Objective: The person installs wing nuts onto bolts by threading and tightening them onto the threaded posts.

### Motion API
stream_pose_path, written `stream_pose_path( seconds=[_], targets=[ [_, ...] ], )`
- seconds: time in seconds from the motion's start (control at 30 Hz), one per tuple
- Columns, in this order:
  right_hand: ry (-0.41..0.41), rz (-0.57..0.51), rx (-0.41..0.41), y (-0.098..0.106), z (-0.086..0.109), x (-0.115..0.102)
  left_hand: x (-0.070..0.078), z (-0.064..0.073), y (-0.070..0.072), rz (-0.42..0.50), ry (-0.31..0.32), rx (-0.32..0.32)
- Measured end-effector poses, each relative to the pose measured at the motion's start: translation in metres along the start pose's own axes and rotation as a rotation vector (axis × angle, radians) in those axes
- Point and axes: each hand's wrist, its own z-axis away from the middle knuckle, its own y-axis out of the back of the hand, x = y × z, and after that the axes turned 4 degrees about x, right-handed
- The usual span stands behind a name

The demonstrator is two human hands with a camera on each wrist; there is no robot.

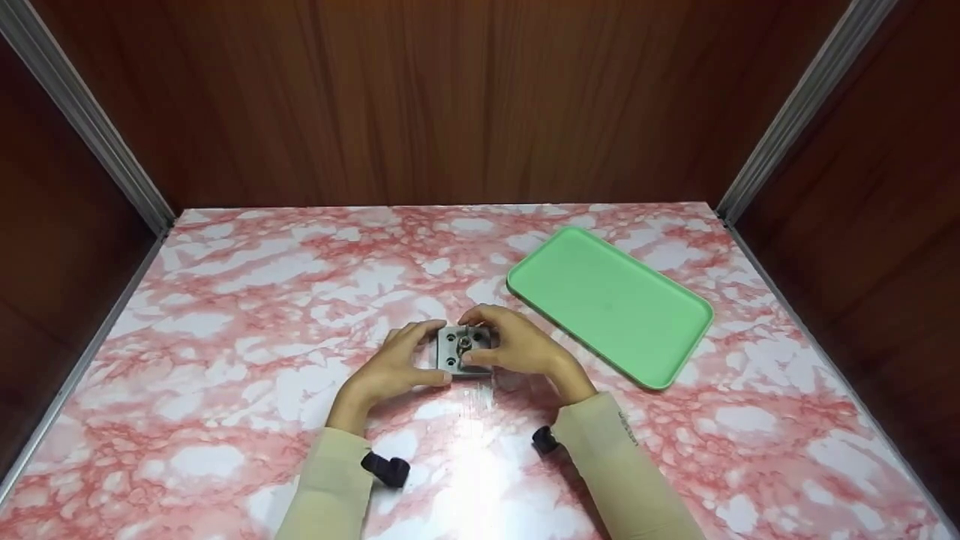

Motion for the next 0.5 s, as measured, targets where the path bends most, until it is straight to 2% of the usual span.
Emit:
stream_pose_path(
  seconds=[0.5],
  targets=[
    [-0.098, 0.016, 0.085, -0.0071, -0.0012, -0.0062, -0.0016, -0.0018, -0.0006, -0.005, -0.012, 0.003]
  ],
)
